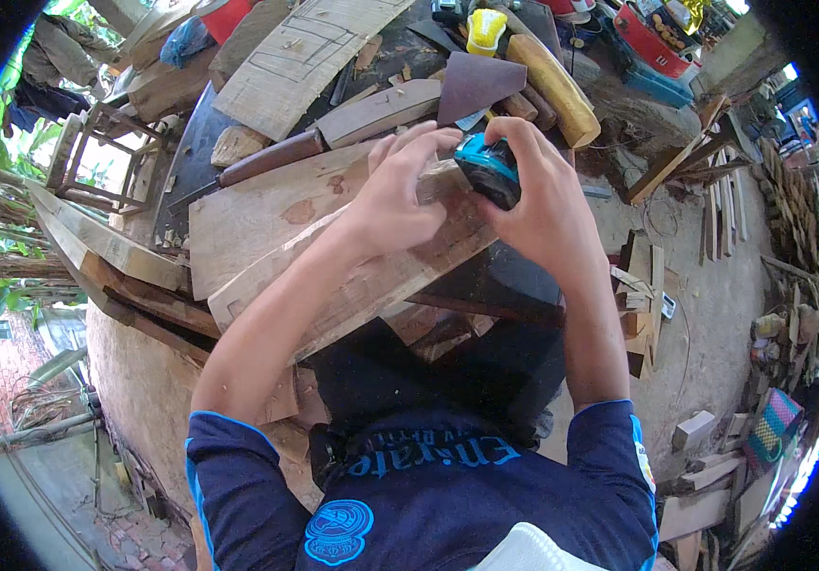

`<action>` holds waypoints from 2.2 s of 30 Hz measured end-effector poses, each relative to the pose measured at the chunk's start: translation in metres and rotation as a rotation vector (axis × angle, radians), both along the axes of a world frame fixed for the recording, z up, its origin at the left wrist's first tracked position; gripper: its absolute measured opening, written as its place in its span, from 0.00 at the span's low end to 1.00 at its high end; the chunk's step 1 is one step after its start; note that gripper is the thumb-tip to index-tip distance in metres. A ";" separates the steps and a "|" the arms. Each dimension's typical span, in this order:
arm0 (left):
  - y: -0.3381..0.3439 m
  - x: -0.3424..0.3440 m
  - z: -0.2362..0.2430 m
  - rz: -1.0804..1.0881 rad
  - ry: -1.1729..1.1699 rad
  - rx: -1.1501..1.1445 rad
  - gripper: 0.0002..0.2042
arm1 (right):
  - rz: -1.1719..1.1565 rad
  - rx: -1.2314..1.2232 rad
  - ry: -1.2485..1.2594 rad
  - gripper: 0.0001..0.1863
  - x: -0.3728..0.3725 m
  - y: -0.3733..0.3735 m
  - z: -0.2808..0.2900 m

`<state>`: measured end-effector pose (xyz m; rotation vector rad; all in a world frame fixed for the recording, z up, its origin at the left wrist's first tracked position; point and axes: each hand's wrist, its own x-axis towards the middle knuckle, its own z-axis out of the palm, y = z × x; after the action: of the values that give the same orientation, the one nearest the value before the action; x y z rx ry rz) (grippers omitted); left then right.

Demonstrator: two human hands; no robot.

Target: The recorder uses a chisel and mallet to carve a groove into a piece of wood, then cleans it with a brush, sands it, and measures it with a tape measure.

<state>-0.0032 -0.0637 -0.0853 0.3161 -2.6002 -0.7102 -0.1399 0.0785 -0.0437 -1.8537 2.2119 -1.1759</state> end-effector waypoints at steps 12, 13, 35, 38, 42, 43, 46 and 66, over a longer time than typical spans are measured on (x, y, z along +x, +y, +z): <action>-0.016 -0.022 0.013 0.012 -0.030 1.069 0.11 | 0.000 -0.013 -0.051 0.29 0.001 0.007 -0.004; -0.015 -0.024 0.018 0.025 -0.029 1.118 0.11 | 0.001 -0.013 -0.053 0.29 0.001 0.007 -0.004; -0.010 -0.059 0.012 0.218 -0.368 0.634 0.24 | -0.206 0.109 -0.087 0.29 0.012 0.074 0.005; -0.010 -0.058 0.012 0.235 -0.360 0.579 0.22 | -0.232 0.176 -0.147 0.29 0.018 0.094 0.005; -0.016 -0.067 0.014 0.254 -0.386 0.572 0.20 | -0.284 0.163 -0.151 0.30 0.023 0.103 0.004; -0.019 -0.069 0.013 0.249 -0.388 0.572 0.20 | -0.291 0.141 -0.139 0.30 0.024 0.103 0.002; -0.027 -0.072 0.009 0.219 -0.462 0.422 0.19 | -0.301 0.110 -0.108 0.31 0.026 0.102 -0.002; -0.036 -0.061 0.006 0.276 -0.339 0.823 0.16 | -0.279 -0.173 -0.063 0.30 0.019 0.071 -0.037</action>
<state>-0.0642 -0.0998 -0.0796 1.0894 -2.3329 -1.7105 -0.1206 0.1490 -0.0811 -1.5688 2.4637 -1.4917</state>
